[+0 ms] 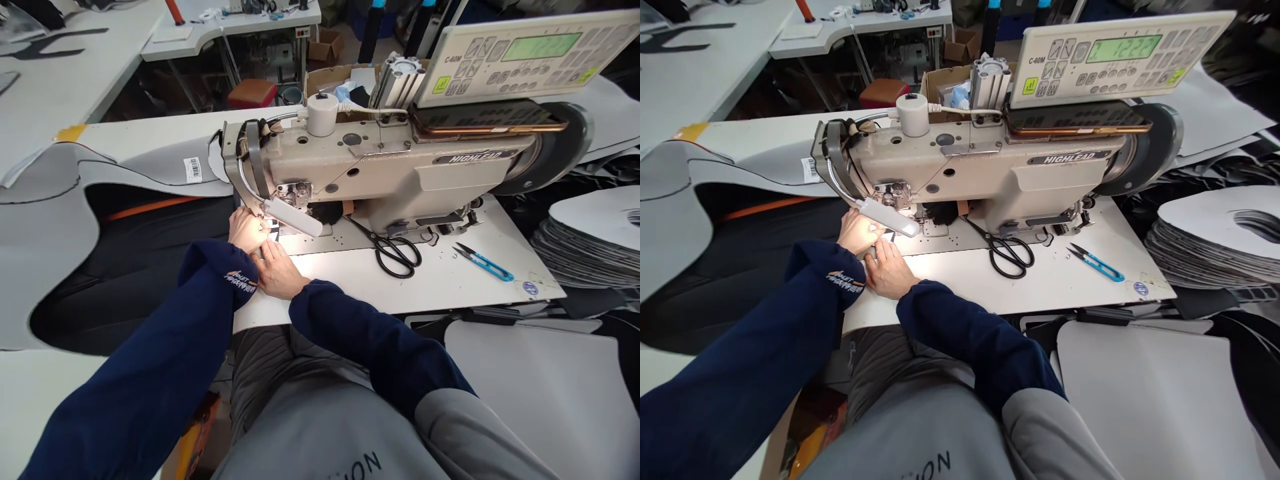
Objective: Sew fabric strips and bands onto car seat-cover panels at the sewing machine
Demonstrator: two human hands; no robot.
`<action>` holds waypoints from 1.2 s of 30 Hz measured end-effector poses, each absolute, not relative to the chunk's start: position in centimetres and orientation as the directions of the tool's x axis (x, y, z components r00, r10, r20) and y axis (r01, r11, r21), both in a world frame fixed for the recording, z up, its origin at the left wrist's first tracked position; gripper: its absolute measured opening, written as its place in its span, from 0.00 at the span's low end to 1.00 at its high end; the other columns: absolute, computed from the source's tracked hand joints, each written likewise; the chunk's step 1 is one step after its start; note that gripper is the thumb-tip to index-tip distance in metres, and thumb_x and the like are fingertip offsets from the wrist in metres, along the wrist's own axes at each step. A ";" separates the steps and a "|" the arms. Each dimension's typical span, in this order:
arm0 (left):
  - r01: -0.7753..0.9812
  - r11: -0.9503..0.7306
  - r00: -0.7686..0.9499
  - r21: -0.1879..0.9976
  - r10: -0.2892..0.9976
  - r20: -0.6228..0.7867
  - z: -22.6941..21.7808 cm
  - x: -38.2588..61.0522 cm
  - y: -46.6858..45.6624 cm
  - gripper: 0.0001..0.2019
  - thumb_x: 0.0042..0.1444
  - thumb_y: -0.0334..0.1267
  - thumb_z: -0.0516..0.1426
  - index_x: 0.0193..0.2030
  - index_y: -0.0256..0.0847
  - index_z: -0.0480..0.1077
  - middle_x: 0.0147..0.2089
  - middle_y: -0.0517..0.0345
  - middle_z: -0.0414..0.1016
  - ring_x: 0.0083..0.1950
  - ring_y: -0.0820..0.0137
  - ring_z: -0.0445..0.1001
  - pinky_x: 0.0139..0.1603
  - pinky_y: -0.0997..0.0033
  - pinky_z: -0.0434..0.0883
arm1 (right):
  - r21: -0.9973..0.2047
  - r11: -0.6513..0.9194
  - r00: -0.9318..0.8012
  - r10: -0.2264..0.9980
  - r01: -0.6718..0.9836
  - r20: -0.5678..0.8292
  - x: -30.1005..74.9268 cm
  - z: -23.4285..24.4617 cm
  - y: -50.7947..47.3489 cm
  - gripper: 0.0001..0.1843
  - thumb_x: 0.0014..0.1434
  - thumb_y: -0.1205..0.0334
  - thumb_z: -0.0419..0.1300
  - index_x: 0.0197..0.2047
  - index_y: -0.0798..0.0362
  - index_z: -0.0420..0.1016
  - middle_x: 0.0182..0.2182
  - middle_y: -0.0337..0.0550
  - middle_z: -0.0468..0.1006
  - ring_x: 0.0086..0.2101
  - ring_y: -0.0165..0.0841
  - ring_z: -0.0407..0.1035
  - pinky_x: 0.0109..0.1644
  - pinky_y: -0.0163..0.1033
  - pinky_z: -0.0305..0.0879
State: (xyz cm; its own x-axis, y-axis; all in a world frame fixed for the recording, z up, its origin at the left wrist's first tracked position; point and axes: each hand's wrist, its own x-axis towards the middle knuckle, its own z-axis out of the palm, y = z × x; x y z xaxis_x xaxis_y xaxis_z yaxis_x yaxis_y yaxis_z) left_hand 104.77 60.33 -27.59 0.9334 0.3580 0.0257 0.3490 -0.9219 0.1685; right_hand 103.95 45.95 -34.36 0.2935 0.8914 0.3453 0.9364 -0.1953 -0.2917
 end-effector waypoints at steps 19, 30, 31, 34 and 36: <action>0.397 -0.914 0.915 0.085 0.402 0.041 -28.8 105.6 59.9 0.21 0.55 0.35 0.53 0.53 0.33 0.76 0.55 0.38 0.73 0.63 0.47 0.64 0.65 0.51 0.58 | -0.214 -0.250 0.301 0.919 0.944 0.254 103.8 -33.9 45.9 0.22 0.66 0.62 0.52 0.56 0.71 0.70 0.60 0.80 0.65 0.61 0.60 0.61 0.61 0.62 0.56; 0.437 -0.886 0.896 0.156 0.445 0.014 -29.0 105.8 60.8 0.32 0.57 0.43 0.54 0.69 0.39 0.63 0.68 0.36 0.61 0.69 0.43 0.56 0.68 0.45 0.54 | -0.243 -0.291 0.336 0.926 0.925 0.172 103.8 -33.5 46.1 0.28 0.66 0.57 0.55 0.63 0.69 0.66 0.66 0.81 0.57 0.64 0.63 0.57 0.66 0.65 0.50; 0.452 -0.875 0.888 0.170 0.460 0.004 -29.0 105.9 60.9 0.32 0.58 0.44 0.54 0.70 0.41 0.62 0.69 0.37 0.59 0.70 0.42 0.54 0.68 0.41 0.53 | -0.246 -0.291 0.338 0.925 0.924 0.174 103.8 -33.5 46.1 0.29 0.66 0.57 0.55 0.63 0.69 0.66 0.66 0.81 0.57 0.64 0.63 0.57 0.66 0.65 0.49; 0.484 -0.848 0.873 0.217 0.486 -0.050 -28.9 106.5 61.6 0.32 0.58 0.46 0.55 0.71 0.49 0.62 0.74 0.43 0.51 0.72 0.41 0.50 0.69 0.34 0.50 | -0.253 -0.312 0.363 0.913 0.916 0.186 104.1 -33.7 46.2 0.31 0.67 0.55 0.55 0.66 0.66 0.63 0.67 0.78 0.56 0.66 0.63 0.54 0.67 0.65 0.49; 0.482 -0.842 0.873 0.243 0.486 -0.048 -28.7 106.9 62.1 0.32 0.58 0.47 0.56 0.70 0.52 0.62 0.76 0.48 0.47 0.73 0.42 0.47 0.70 0.35 0.50 | -0.252 -0.317 0.370 0.907 0.914 0.200 104.2 -33.8 46.1 0.30 0.68 0.54 0.53 0.67 0.66 0.63 0.68 0.76 0.55 0.67 0.62 0.52 0.68 0.65 0.49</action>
State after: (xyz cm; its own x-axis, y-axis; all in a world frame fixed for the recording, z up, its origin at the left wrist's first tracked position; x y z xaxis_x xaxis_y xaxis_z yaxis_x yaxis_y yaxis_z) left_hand 106.95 62.07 -28.68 0.8725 0.4862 -0.0480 0.4823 -0.8415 0.2432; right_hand 104.16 46.12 -33.83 0.3703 0.9071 0.2003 0.9141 -0.3174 -0.2524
